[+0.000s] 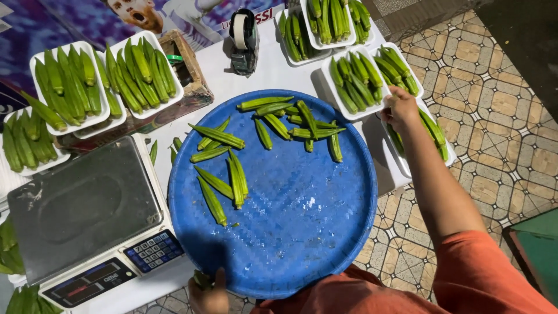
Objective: A person is picking okra pods from a large blue tray and placing them into small white styrofoam trays on a digital scale to weigh them.
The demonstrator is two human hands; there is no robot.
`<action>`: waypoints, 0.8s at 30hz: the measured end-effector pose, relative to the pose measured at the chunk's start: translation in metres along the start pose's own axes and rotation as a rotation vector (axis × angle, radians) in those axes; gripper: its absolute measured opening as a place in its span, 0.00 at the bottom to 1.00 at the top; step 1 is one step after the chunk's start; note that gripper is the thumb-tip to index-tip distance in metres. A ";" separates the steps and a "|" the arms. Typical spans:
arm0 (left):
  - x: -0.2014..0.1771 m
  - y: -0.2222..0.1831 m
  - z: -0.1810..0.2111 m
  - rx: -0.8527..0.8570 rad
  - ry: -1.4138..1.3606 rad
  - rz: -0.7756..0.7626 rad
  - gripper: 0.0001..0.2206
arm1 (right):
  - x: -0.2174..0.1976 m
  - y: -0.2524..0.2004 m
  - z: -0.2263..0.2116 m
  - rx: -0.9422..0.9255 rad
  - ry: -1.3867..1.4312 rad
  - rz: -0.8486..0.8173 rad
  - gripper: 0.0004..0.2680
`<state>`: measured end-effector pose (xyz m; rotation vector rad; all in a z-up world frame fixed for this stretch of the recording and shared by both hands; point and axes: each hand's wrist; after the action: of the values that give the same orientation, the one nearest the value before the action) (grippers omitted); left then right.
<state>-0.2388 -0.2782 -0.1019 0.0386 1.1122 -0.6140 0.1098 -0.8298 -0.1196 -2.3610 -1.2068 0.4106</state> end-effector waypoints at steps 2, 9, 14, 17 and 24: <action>0.005 0.003 -0.007 0.020 0.002 0.015 0.22 | 0.009 0.005 0.010 0.001 0.003 -0.012 0.11; 0.005 -0.002 -0.007 0.021 0.017 0.029 0.26 | 0.029 0.026 0.018 -0.001 0.011 -0.041 0.12; 0.009 0.001 -0.012 0.046 0.034 0.033 0.25 | 0.040 0.035 0.021 -0.072 0.004 0.013 0.11; 0.020 0.009 -0.026 0.067 0.057 0.065 0.25 | 0.042 0.060 0.040 -0.143 0.065 0.065 0.10; 0.015 0.010 -0.017 -0.042 0.068 -0.002 0.25 | 0.043 0.061 0.043 -0.234 0.149 0.110 0.14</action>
<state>-0.2432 -0.2711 -0.1249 0.0220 1.1906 -0.5947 0.1565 -0.8148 -0.1900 -2.6123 -1.1115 0.1297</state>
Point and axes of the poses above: each hand's wrist, its own y-axis towards the middle knuckle, its own x-axis out of the palm, z = x × y, and after that the axes turned 3 degrees about y, right-handed
